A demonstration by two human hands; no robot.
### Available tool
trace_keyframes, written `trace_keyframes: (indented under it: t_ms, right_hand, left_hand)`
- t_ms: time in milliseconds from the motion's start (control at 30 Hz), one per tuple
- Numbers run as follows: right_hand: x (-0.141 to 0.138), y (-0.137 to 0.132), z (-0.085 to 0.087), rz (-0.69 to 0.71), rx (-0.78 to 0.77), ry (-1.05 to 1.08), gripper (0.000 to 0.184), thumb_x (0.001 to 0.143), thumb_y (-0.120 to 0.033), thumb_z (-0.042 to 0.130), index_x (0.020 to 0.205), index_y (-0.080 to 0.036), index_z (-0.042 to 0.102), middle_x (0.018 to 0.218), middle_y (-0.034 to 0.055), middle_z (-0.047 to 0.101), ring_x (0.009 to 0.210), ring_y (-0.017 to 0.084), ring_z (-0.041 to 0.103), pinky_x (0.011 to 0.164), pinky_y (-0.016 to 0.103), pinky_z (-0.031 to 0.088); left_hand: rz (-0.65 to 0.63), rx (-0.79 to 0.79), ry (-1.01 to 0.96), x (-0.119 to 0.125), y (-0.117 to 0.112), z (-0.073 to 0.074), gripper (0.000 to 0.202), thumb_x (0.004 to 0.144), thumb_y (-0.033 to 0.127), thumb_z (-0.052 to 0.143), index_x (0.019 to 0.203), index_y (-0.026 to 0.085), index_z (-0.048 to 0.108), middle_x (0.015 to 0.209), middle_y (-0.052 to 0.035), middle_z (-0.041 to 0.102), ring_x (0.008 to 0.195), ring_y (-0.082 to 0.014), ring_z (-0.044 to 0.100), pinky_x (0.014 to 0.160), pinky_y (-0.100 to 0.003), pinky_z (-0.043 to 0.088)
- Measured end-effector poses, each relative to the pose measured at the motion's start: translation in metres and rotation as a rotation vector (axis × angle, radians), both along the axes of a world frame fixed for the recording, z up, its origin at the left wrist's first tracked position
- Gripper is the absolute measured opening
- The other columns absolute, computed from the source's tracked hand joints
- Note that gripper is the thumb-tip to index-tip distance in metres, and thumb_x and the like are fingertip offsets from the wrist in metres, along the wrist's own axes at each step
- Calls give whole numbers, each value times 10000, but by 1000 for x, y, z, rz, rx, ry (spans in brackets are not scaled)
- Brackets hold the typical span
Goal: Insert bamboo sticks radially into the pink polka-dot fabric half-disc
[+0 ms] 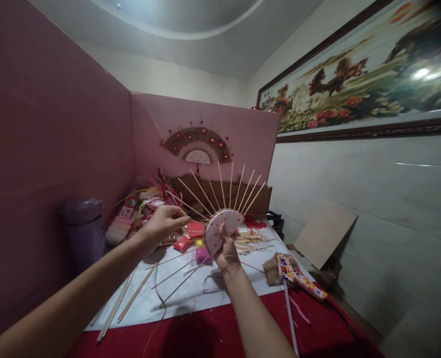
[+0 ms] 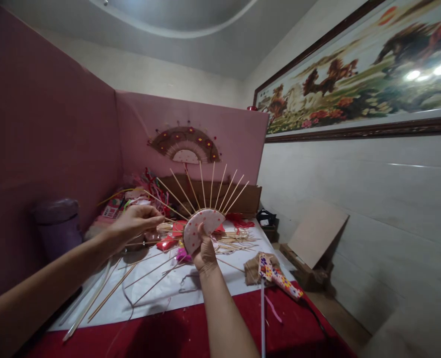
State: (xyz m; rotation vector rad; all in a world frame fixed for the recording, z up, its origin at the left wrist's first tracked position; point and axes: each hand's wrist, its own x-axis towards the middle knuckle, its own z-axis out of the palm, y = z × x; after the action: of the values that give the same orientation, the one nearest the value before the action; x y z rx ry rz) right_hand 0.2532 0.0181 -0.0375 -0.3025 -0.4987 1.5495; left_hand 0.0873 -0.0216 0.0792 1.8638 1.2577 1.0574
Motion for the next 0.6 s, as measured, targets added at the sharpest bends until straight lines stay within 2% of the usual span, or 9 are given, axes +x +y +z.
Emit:
trace_keyframes:
  t_ms: [67, 100, 167, 233, 333, 467, 533, 600]
  right_hand:
    - [0, 1, -1, -10, -3, 12, 289, 656, -338, 699, 900, -210, 612, 748, -1, 705, 673, 155, 651, 700, 326, 517]
    - [0, 1, -1, -11, -4, 15, 277, 660, -333, 696, 893, -209, 612, 747, -1, 705, 675, 155, 652, 701, 327, 518]
    - [0, 2, -2, -16, 3, 12, 265, 661, -327, 697, 882, -208, 612, 744, -2, 704, 671, 157, 654, 700, 332, 520]
    - [1, 2, -2, -25, 14, -2, 262, 655, -324, 702, 872, -207, 613, 736, -6, 703, 664, 156, 655, 699, 331, 521]
    - [1, 1, -2, -29, 26, -14, 285, 646, -322, 711, 890, -212, 616, 747, -9, 704, 677, 153, 654, 708, 327, 520]
    - [1, 1, -2, 17, 43, 1, 314, 646, -320, 713, 922, -204, 621, 791, 4, 708, 710, 160, 654, 730, 332, 519]
    - [1, 1, -2, 33, 63, 15, 331, 645, -306, 716, 943, -196, 622, 831, 8, 706, 738, 156, 652, 750, 317, 515]
    - [0, 0, -2, 41, 84, 11, 362, 648, -302, 714, 978, -190, 616, 862, 13, 702, 763, 157, 649, 758, 311, 514]
  left_hand:
    - [-128, -267, -236, -7, -1, 9, 240, 610, 361, 631, 580, 178, 479, 476, 33, 484, 415, -95, 451, 441, -235, 364]
    - [-158, -332, -279, -10, -2, 14, 268, 584, 352, 657, 557, 180, 453, 448, 55, 437, 364, -66, 379, 394, -211, 316]
    - [-140, -328, -232, -17, -2, 24, 301, 587, 369, 666, 527, 178, 441, 407, 79, 367, 309, -27, 225, 332, -186, 169]
    - [-72, -190, -74, -25, 1, 32, 269, 590, 363, 669, 524, 164, 501, 406, 60, 404, 316, -30, 239, 335, -193, 147]
    - [32, 146, 240, -37, 11, 42, 169, 576, 323, 671, 573, 163, 618, 515, 6, 562, 453, -90, 460, 430, -211, 298]
    - [314, 549, 628, -46, 17, 51, 161, 663, 352, 591, 700, 229, 688, 695, -6, 663, 641, -159, 565, 537, -243, 329]
    - [382, 647, 720, -46, 17, 53, 172, 688, 358, 566, 732, 245, 689, 754, -3, 676, 675, -167, 573, 546, -243, 322]
    - [398, 683, 742, -45, 18, 53, 184, 701, 369, 554, 746, 248, 685, 783, -1, 677, 684, -162, 569, 549, -236, 320]
